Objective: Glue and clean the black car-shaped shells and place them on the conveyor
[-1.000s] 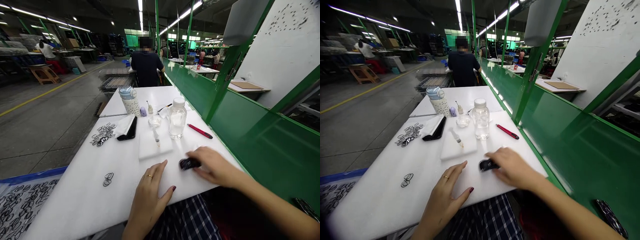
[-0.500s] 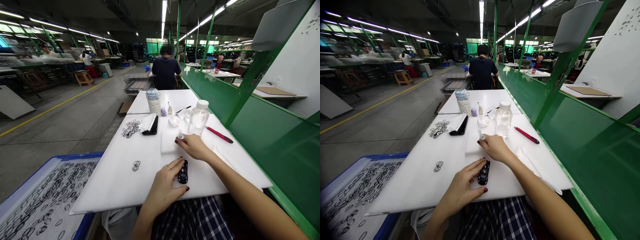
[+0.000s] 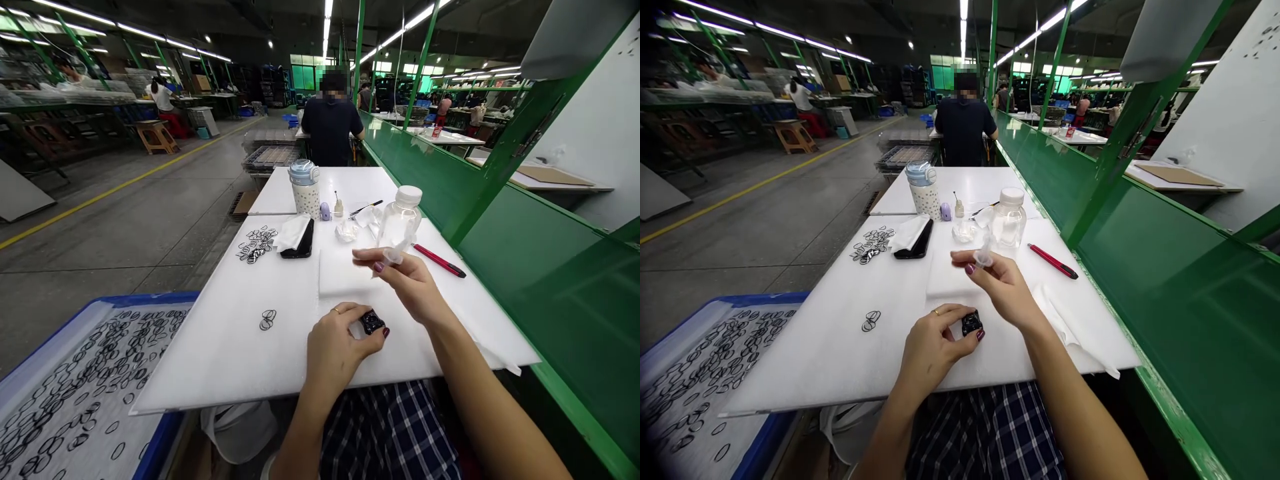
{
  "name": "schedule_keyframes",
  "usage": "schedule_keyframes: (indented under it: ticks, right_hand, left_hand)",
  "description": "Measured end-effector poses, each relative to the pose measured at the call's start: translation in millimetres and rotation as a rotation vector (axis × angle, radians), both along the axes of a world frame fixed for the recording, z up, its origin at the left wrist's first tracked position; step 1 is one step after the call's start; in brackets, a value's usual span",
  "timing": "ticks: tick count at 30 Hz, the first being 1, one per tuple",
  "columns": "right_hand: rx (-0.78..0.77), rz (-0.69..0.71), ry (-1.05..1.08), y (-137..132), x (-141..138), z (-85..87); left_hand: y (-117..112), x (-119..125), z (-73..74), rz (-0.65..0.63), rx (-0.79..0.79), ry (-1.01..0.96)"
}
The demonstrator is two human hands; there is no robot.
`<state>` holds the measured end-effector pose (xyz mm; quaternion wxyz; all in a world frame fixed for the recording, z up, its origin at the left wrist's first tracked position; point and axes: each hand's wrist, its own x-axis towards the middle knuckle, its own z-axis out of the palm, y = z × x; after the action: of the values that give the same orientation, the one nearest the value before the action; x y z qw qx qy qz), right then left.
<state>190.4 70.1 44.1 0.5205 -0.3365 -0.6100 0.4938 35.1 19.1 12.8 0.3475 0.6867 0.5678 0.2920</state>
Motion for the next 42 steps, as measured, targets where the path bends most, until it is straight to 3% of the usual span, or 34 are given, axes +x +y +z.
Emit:
schedule_keyframes:
  ticks: [4, 9, 24, 42]
  right_hand:
    - [-0.078, 0.045, 0.376, -30.2, -9.4, 3.4]
    - [-0.132, 0.117, 0.548, -42.7, -18.8, 6.2]
    - [-0.090, 0.103, 0.511, -38.8, -23.0, 1.0]
    - [-0.073, -0.025, 0.459, -43.6, -28.1, 5.5]
  left_hand:
    - [1.8, -0.4, -1.2, 0.003, -0.012, -0.055]
    - [1.6, 2.2, 2.0, 0.011, -0.012, -0.056]
    - [2.8, 2.9, 0.3, 0.017, 0.012, -0.046]
    - [1.0, 3.5, -0.3, 0.034, 0.013, -0.058]
